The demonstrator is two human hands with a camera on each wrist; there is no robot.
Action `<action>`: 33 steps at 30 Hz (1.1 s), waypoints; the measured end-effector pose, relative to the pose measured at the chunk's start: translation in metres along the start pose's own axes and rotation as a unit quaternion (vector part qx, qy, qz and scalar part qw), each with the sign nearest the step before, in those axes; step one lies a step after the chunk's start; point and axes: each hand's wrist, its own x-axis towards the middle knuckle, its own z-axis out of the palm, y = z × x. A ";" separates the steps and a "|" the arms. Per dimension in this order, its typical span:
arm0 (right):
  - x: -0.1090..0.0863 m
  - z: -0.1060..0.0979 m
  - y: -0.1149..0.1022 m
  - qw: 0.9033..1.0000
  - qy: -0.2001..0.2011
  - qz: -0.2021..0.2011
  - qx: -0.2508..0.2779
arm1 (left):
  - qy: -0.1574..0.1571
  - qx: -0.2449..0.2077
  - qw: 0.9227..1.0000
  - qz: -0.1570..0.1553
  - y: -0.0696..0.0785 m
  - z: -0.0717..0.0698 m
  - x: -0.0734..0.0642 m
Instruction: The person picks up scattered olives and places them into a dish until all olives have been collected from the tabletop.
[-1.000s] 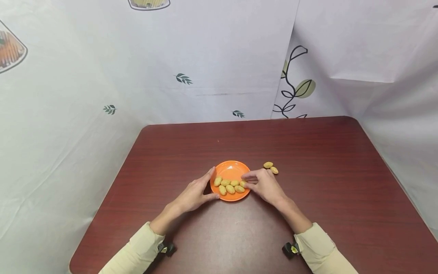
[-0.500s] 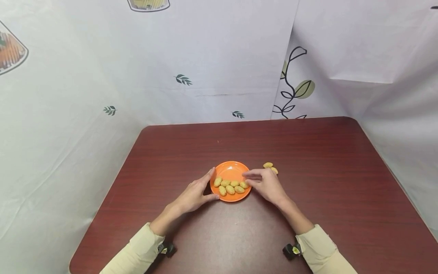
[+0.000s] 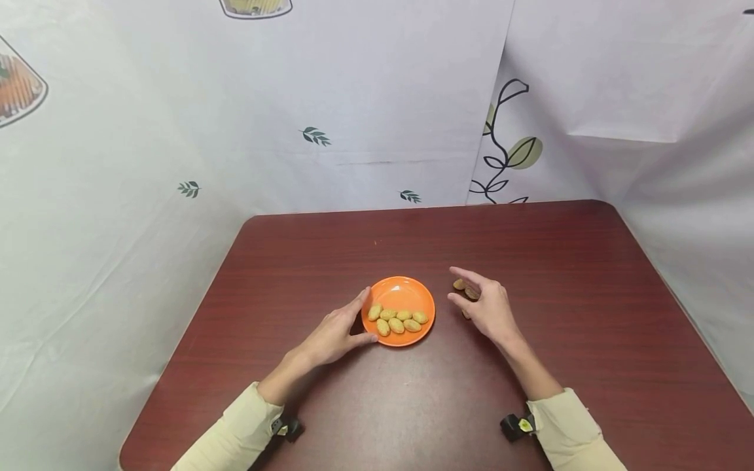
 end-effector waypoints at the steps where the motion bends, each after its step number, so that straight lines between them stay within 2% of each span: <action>1: 0.000 -0.003 0.001 1.000 0.003 -0.002 -0.010 | 0.000 0.000 1.000 0.000 0.000 0.000 0.000; 8: 0.000 -0.015 0.013 1.000 0.006 0.012 -0.024 | -0.002 0.002 1.000 0.000 0.001 -0.001 -0.001; 19: -0.001 -0.014 0.027 0.998 -0.003 0.052 -0.029 | -0.001 -0.002 1.000 0.001 0.001 -0.001 -0.001; 27: 0.002 -0.014 0.027 0.997 0.005 0.048 -0.067 | -0.001 -0.004 1.000 -0.001 0.000 0.000 0.000; 33: 0.002 -0.013 0.027 0.997 0.008 0.045 -0.062 | 0.002 0.001 1.000 0.007 0.001 -0.001 0.000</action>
